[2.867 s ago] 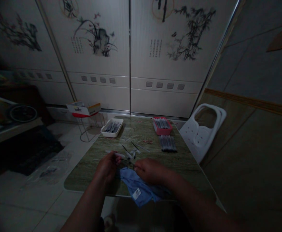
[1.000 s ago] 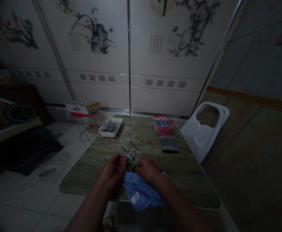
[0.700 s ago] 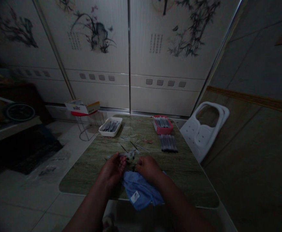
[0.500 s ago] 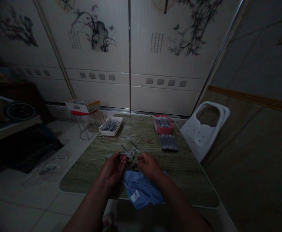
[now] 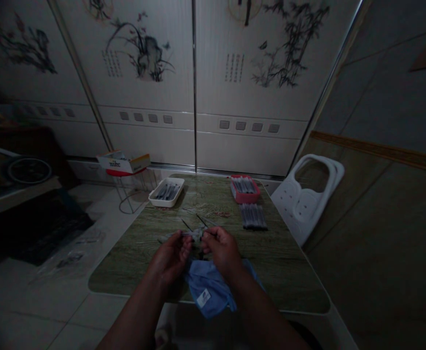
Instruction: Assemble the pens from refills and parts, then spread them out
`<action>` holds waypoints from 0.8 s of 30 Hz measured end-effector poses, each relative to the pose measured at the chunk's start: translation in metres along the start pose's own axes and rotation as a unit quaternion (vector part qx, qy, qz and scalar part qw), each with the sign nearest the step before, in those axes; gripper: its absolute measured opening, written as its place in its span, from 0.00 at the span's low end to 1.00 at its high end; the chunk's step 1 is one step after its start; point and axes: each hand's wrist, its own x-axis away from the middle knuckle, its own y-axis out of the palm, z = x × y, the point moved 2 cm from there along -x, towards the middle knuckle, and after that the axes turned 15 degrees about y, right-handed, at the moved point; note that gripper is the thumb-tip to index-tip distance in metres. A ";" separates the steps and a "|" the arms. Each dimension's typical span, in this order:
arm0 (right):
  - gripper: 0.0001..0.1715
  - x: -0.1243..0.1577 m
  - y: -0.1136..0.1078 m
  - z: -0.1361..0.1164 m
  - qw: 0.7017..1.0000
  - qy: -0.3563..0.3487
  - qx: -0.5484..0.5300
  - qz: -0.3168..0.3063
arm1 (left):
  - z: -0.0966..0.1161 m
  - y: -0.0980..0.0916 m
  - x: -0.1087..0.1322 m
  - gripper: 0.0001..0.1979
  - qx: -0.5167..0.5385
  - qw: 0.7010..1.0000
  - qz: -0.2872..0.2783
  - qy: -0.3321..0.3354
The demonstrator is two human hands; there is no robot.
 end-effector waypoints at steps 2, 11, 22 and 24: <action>0.22 0.000 0.001 0.001 1.000 0.003 -0.015 -0.005 | 0.000 0.001 0.001 0.06 -0.003 1.000 -0.001 0.003; 0.22 0.001 0.005 -0.004 1.000 0.022 -0.005 -0.017 | -0.001 -0.002 -0.001 0.06 -0.014 1.000 -0.008 0.020; 0.17 -0.001 0.006 -0.006 0.999 -0.003 0.048 -0.016 | -0.004 -0.006 -0.006 0.05 -0.053 0.996 -0.033 0.066; 0.17 -0.001 0.004 -0.006 0.998 -0.010 0.063 -0.014 | -0.005 -0.006 -0.006 0.05 -0.058 0.995 -0.038 0.074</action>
